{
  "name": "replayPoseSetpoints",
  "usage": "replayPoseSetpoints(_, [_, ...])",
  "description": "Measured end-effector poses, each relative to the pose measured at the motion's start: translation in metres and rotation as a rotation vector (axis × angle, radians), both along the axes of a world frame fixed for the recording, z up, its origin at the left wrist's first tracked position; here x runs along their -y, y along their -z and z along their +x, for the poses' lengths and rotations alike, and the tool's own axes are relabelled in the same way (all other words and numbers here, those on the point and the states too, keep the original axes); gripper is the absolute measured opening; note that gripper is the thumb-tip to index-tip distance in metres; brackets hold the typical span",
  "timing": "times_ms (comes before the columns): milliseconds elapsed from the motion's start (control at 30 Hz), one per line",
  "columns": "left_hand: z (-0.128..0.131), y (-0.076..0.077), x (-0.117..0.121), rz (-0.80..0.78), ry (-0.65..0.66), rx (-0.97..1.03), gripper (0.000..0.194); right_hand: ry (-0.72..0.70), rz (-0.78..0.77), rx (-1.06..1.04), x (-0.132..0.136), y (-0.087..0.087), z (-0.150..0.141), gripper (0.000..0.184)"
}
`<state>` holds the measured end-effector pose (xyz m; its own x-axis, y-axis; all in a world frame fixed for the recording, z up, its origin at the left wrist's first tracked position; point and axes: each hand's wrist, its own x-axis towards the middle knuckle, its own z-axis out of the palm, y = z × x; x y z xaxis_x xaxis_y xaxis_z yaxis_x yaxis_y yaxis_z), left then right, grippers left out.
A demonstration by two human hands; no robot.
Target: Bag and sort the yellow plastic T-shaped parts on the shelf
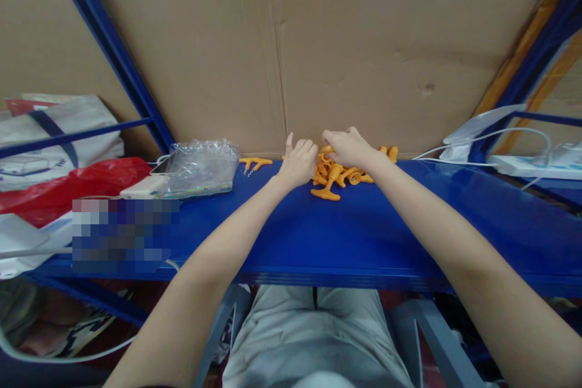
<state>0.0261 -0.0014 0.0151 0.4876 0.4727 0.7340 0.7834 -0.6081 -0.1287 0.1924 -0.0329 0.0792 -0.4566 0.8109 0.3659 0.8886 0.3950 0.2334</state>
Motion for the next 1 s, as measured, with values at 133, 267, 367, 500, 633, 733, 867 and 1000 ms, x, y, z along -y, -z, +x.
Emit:
replayPoseSetpoints(133, [-0.004,0.003,-0.007,0.046,0.023,0.038,0.027,-0.018,0.088,0.003,-0.009,0.009,0.002,0.034])
replayPoseSetpoints(267, [-0.006,0.004,-0.011,0.081,0.002,0.063,0.029,-0.08,0.229,0.03,-0.017,0.015,0.003,0.032])
replayPoseSetpoints(367, [-0.007,0.003,-0.012,0.096,-0.017,0.066,0.029,-0.101,0.291,0.055,-0.021,0.019,0.005,0.034])
replayPoseSetpoints(500, [-0.006,0.001,-0.011,0.042,-0.034,0.078,0.03,-0.118,0.333,0.055,-0.024,0.025,0.009,0.037])
replayPoseSetpoints(633, [0.0,0.0,-0.014,-0.062,-0.05,0.162,0.032,-0.113,0.376,-0.002,-0.026,0.029,0.013,0.042])
replayPoseSetpoints(733, [0.002,-0.001,-0.015,-0.084,-0.041,0.173,0.032,-0.102,0.38,-0.017,-0.026,0.03,0.014,0.043])
replayPoseSetpoints(867, [0.0,-0.002,-0.009,-0.088,-0.076,0.118,0.031,-0.156,0.351,0.034,-0.028,0.033,0.018,0.04])
replayPoseSetpoints(1000, [-0.003,-0.004,-0.001,-0.101,-0.096,0.054,0.034,-0.228,0.354,0.069,-0.037,0.039,0.024,0.039])
